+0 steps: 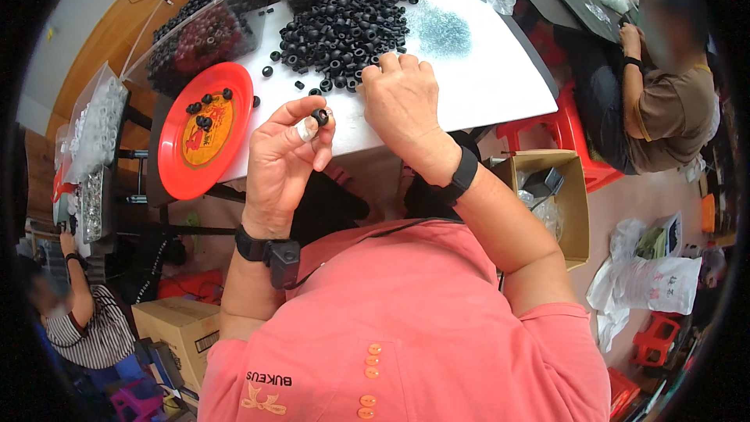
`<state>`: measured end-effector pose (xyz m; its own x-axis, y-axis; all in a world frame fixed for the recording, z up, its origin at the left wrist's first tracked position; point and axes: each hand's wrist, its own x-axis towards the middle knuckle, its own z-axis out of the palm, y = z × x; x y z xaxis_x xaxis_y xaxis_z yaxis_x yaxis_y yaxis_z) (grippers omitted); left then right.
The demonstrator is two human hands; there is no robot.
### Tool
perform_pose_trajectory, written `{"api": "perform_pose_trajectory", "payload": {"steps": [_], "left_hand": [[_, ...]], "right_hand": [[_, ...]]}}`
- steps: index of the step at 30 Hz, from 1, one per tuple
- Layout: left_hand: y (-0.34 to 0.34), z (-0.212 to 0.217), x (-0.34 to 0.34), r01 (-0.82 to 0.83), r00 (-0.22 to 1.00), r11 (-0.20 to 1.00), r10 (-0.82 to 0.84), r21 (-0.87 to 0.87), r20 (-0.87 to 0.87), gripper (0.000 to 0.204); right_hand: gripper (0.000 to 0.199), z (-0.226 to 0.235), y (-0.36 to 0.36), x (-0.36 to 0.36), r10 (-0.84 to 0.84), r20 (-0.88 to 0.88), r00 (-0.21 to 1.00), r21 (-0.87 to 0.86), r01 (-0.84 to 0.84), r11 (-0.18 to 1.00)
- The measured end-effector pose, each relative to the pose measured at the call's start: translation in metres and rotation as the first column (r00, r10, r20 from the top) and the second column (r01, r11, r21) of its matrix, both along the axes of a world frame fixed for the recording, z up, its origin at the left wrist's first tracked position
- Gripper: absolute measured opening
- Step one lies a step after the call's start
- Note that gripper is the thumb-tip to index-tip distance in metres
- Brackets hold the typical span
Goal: Manually assembling small black components with tiny clear parts at a workbench.
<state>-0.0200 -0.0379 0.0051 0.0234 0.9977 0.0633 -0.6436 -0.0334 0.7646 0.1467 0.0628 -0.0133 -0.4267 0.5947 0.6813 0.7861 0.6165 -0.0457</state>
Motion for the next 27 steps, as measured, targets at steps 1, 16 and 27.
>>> {"api": "perform_pose_trajectory", "payload": {"steps": [1, 16, 27], "left_hand": [[-0.001, 0.002, 0.0, -0.025, 1.0, 0.999, 0.025, -0.024, -0.005, 0.025], [0.002, 0.001, -0.005, -0.028, 0.998, 0.999, 0.027, -0.021, -0.062, 0.025], [0.02, -0.004, 0.018, 0.014, 0.985, 1.0, -0.015, -0.007, -0.174, 0.025]], "right_hand": [[0.01, 0.0, 0.0, 0.0, 0.004, 0.002, 1.0, 0.0, -0.004, 1.0], [0.009, 0.017, 0.005, 0.032, 0.078, 0.007, 0.997, -0.124, -0.077, 0.989], [0.004, 0.006, 0.003, 0.037, 0.101, 0.037, 0.994, -0.044, -0.099, 0.994]]}}
